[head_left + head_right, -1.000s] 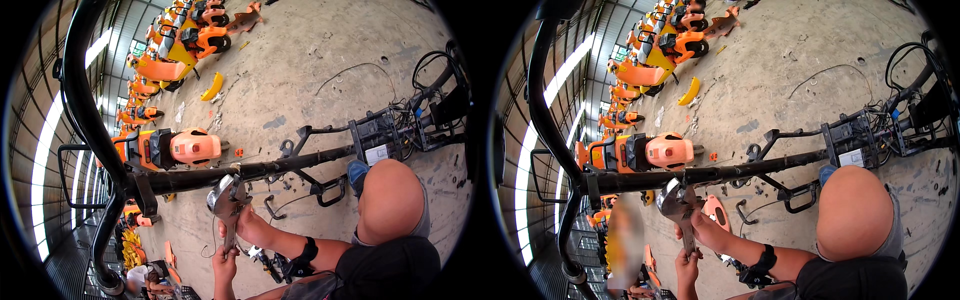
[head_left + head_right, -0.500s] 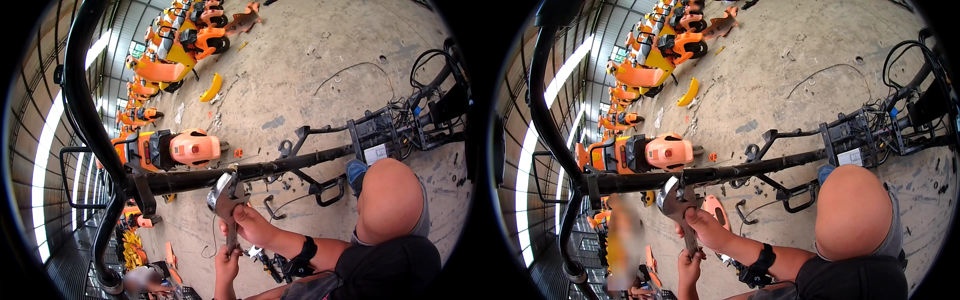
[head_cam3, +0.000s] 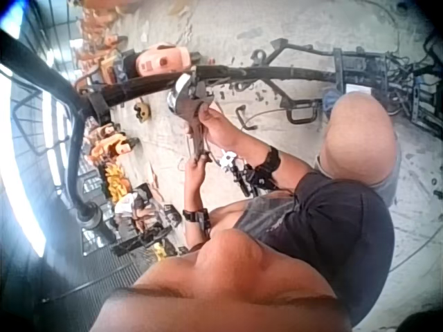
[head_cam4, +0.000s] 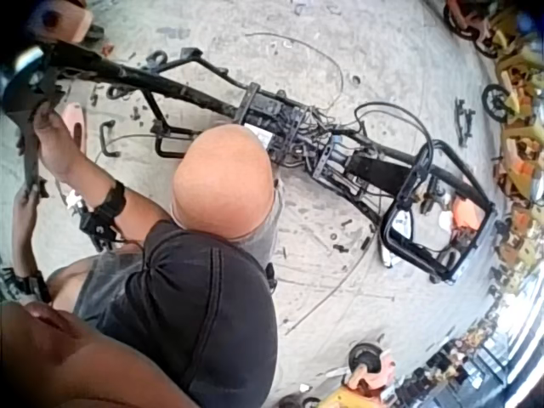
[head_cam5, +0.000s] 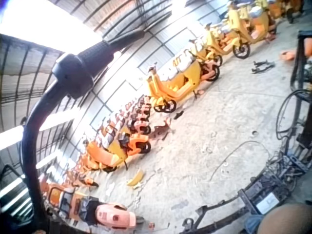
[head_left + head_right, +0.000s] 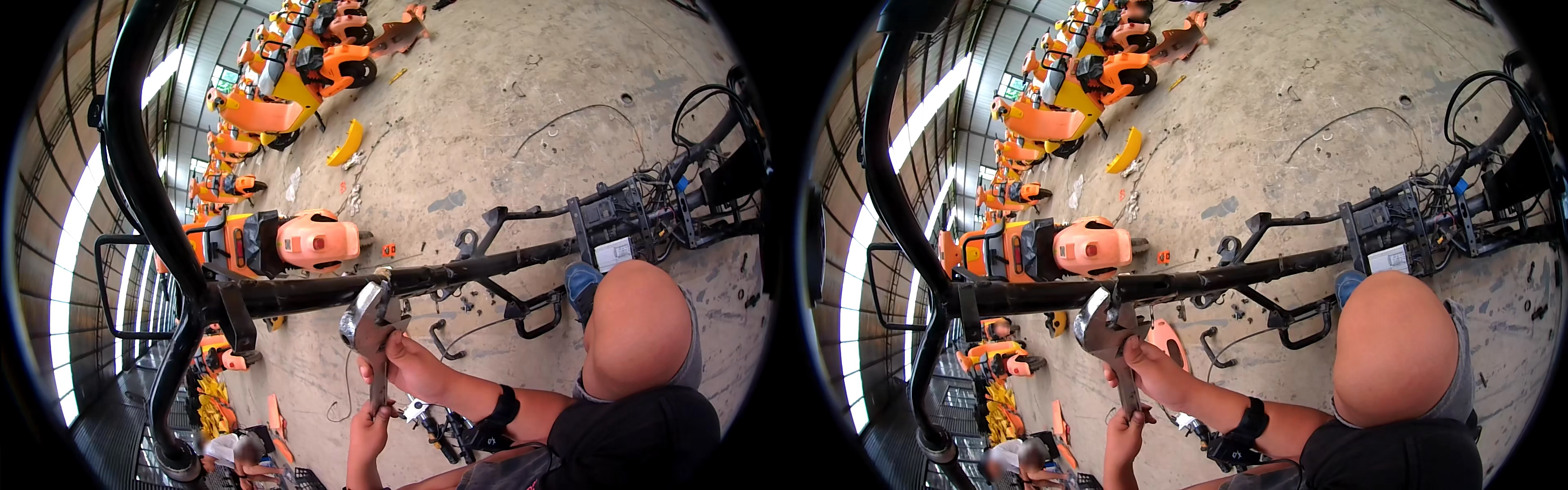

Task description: The person uses an adjustable wrench to loosen or tighten bolts on the handle bar and front fork assembly of a motorcycle frame.

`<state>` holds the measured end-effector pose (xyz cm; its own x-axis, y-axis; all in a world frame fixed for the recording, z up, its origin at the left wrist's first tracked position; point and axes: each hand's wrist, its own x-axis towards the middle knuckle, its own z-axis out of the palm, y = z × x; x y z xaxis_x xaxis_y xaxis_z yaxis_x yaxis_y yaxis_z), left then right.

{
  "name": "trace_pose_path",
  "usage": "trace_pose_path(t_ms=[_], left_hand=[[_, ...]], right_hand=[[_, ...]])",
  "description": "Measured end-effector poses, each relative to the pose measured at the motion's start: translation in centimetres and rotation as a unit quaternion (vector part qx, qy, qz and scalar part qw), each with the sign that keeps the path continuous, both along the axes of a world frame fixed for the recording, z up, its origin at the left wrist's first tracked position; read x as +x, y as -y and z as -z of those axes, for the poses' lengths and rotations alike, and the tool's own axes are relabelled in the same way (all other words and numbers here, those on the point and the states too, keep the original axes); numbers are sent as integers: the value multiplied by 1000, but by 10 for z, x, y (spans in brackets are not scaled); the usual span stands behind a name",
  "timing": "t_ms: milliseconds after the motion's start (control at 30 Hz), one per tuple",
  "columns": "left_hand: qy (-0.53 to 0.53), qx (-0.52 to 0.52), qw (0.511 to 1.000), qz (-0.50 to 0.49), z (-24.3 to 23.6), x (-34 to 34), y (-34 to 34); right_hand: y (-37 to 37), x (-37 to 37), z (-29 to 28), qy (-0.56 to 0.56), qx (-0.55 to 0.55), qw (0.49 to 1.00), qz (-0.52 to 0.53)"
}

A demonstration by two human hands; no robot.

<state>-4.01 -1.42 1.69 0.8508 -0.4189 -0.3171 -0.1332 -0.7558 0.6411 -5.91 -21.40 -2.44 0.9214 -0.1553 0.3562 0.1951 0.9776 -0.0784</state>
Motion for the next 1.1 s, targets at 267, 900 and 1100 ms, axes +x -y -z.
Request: trace_pose_path(t_ms=[267,900,1100], left_hand=[[-25,8,1000,8,-5,-3,6],[175,-20,981,-84,-29,3,-9],[261,-13,963,-68,-38,0,-7]], right_hand=[[-1,-3,0,-18,-5,1000,3],[-27,5,-28,-41,116,990,64],[-36,9,-31,-12,133,987,90]])
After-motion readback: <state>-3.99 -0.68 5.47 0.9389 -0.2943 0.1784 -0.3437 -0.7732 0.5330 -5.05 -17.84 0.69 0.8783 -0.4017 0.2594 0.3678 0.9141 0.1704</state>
